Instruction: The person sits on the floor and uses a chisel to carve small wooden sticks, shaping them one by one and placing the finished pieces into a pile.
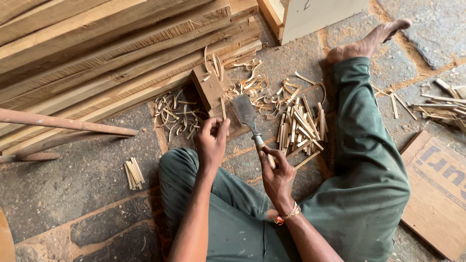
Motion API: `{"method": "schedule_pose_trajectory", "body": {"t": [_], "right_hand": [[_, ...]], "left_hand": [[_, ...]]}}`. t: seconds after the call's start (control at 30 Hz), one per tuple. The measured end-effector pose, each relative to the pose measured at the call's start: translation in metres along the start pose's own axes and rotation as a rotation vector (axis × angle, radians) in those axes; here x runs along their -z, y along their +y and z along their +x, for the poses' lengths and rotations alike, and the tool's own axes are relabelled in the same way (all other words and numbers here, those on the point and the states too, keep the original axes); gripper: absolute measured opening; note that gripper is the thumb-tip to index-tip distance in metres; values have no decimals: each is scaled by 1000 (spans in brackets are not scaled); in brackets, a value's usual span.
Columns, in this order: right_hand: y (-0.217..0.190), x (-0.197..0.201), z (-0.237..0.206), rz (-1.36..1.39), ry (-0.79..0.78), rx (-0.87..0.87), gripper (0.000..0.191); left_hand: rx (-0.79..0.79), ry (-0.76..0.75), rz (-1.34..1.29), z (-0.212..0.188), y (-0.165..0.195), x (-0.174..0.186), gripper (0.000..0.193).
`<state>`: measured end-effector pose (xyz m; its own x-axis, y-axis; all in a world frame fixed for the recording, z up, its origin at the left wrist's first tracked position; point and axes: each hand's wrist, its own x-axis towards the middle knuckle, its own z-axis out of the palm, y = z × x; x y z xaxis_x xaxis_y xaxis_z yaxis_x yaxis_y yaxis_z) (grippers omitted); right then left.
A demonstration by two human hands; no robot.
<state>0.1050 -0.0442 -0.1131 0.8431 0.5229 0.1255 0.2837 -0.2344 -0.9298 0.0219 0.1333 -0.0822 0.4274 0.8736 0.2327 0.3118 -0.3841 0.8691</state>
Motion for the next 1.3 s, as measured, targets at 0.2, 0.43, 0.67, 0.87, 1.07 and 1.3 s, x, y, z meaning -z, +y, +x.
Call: {"method": "schedule_pose_trajectory", "body": {"t": [0.2,0.43,0.67,0.87,1.07,1.3], "right_hand": [[-8,2,-1,-26,-80,-115,18],[-13,6,0,-56,-136,-177,30],[-9,5,-3,-69,-85,-47,34],[3,2,0,-124,-160,-157,38],[12,-1,0,-166,-202,-150,40],[5,0,-1,-211,-194,-152,44]], "left_hand": [[-131,23,-12,-30,35,27,17],[-404,176,150,-53,54,63,13],[-541,327,359,-63,39,114,8],[91,399,739,-67,-57,195,17],[596,318,864,-76,-160,265,23],[584,398,751,-59,-180,272,27]]}}
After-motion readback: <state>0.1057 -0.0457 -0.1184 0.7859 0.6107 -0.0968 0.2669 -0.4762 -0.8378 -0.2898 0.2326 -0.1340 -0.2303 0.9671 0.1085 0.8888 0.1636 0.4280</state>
